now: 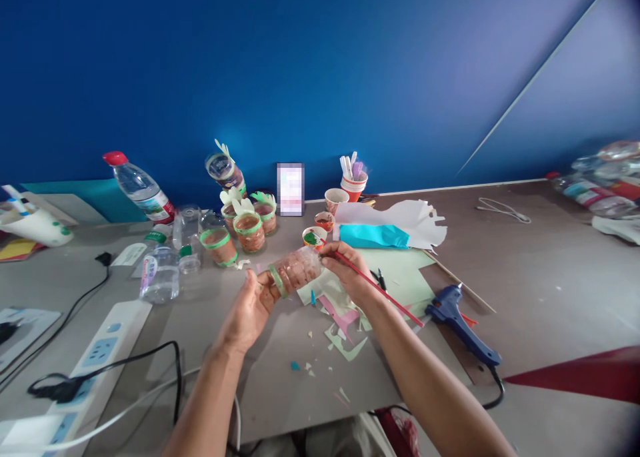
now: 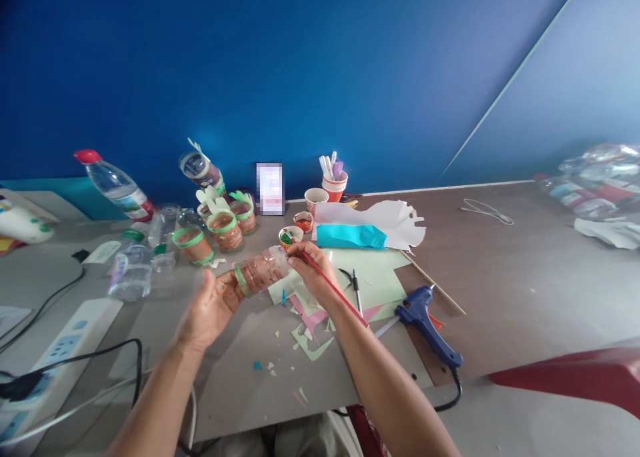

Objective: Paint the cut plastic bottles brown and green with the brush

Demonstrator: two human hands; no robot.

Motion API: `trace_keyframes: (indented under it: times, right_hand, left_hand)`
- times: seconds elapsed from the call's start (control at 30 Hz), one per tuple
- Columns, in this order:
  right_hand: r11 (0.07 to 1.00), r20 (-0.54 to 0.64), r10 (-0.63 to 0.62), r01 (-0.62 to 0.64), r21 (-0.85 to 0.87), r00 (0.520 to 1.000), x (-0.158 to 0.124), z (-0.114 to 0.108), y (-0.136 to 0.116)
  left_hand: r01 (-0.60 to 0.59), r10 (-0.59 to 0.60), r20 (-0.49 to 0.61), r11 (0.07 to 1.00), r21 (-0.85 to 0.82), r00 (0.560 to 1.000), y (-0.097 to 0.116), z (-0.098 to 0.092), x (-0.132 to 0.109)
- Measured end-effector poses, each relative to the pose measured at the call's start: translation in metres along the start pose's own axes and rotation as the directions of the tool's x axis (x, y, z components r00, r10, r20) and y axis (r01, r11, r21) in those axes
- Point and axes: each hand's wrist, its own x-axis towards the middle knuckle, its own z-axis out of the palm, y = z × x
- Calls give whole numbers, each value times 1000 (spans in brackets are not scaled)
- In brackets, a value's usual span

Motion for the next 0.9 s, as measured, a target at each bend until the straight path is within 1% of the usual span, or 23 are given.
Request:
trace_keyframes:
  times: [0.07, 0.2, 0.27, 0.33, 0.4, 0.5, 0.67, 0.77, 0.9]
  right_hand:
    - [1000, 7, -6, 6, -10, 1000, 0, 0, 0]
    - [1000, 3, 1, -1, 1, 1000, -1, 0, 0]
    - [999, -43, -32, 33, 26, 999, -1, -1, -2]
    - [991, -96, -94, 102, 83, 991, -2, -4, -5]
    - [977, -109, -137, 152, 152, 985, -2, -6, -7]
    - [964, -59, -160, 168, 207, 985, -4, -6, -9]
    - [972, 50, -186, 177, 155, 981, -11, -2, -5]
    - [977, 53, -177, 169, 134, 983, -13, -2, -2]
    - [977, 50, -189, 183, 106, 981, -13, -3, -1]
  left_hand:
    - [25, -24, 33, 999, -31, 999, 3, 2, -1]
    - [22, -18, 62, 997, -70, 998, 7, 5, -2]
    - [8, -6, 36, 997, -71, 999, 8, 6, -1]
    - [-17, 17, -8, 998, -62, 1000, 7, 7, -1]
    - [-42, 40, -35, 998, -52, 999, 5, 6, 0]
    - [-53, 51, -44, 997, -53, 998, 2, 3, 1]
    - [-77, 73, -53, 995, -64, 996, 2, 2, 2]
    - [-91, 89, -59, 995, -49, 994, 2, 3, 3]
    - [-151, 150, -36, 988, -27, 988, 0, 3, 4]
